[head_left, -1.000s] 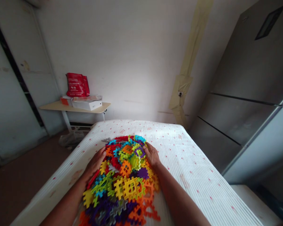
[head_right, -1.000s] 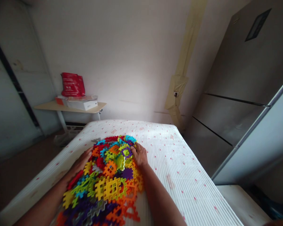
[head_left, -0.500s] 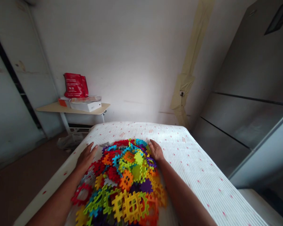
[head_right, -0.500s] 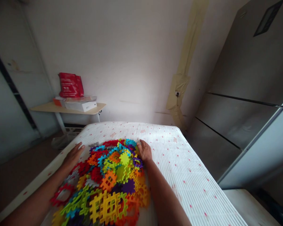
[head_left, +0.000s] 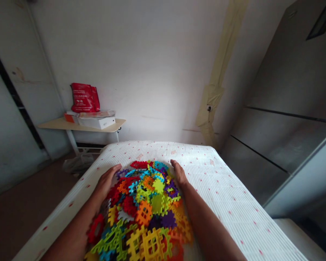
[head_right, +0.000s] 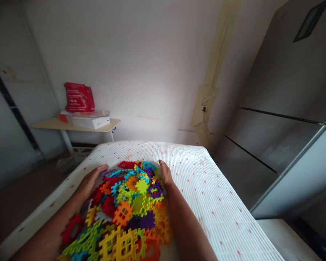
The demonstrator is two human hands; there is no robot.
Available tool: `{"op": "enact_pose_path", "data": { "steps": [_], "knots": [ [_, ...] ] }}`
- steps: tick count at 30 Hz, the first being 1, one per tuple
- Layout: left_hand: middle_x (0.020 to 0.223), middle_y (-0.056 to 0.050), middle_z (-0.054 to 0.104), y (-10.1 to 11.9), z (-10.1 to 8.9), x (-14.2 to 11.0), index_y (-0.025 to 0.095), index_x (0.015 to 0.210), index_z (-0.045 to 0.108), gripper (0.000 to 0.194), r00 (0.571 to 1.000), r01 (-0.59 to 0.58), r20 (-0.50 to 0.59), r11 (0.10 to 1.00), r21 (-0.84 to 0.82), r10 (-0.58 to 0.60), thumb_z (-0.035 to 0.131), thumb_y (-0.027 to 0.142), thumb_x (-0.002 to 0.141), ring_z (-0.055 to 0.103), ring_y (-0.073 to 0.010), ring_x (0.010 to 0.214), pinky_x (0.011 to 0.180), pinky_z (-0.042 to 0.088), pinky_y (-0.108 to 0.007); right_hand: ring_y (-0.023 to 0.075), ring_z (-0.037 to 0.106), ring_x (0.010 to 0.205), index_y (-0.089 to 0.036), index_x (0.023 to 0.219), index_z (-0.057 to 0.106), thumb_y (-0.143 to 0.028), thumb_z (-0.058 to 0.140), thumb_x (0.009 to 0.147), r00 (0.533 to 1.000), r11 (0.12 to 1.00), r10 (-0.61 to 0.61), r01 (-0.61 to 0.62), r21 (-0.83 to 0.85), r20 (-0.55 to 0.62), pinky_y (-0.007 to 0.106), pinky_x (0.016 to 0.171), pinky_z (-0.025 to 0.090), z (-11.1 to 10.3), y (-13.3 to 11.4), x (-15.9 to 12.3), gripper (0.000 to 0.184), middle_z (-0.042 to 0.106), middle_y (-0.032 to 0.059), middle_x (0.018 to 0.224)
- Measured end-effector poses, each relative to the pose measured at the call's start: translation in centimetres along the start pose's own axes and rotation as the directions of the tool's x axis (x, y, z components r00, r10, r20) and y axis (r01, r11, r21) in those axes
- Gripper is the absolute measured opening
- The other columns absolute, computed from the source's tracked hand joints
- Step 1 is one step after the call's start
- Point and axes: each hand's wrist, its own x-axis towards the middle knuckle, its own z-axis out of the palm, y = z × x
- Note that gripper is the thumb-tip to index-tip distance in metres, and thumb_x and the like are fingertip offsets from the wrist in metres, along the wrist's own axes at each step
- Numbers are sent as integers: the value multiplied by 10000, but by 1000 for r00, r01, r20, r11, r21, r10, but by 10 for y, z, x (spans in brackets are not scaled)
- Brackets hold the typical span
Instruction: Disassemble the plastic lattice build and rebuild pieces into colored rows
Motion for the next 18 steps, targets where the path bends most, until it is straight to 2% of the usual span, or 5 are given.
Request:
{"op": "enact_pose_path", "data": {
  "steps": [3,6,11,18],
  "knots": [
    [1072,-134,690,2,-11,-5,117,1004,641,569,997,18,-71,991,-135,-27,439,568,722,595,-247,1087,1008,392,-400,248,510,1175,-136,1205,563,-659,286,839,995,967,89,-74,242,-50,401,952,436,-13,7,-4,696,531,138,1284],
    [994,-131,710,4,-19,-11,126,936,648,529,994,46,-87,974,-223,-67,474,567,702,614,-248,1053,1003,400,-414,250,550,1128,-145,1155,589,-671,281,833,993,950,103,-83,300,-51,411,919,464,-26,11,-12,689,582,149,1217],
    [925,-108,725,5,-25,-25,157,851,649,416,991,70,-91,958,-277,-99,531,525,697,607,-258,1064,1028,365,-447,253,590,1060,-157,996,631,-647,446,782,985,866,168,-136,480,-24,418,922,461,-42,9,-32,567,642,146,1099],
    [981,-128,708,6,-35,-60,134,878,648,405,990,78,-96,960,-269,-107,554,493,714,603,-259,1068,1028,369,-418,250,635,912,-154,891,650,-614,566,726,987,859,155,-111,500,-46,419,839,494,-59,-2,-67,497,684,118,922]
  ]
}}
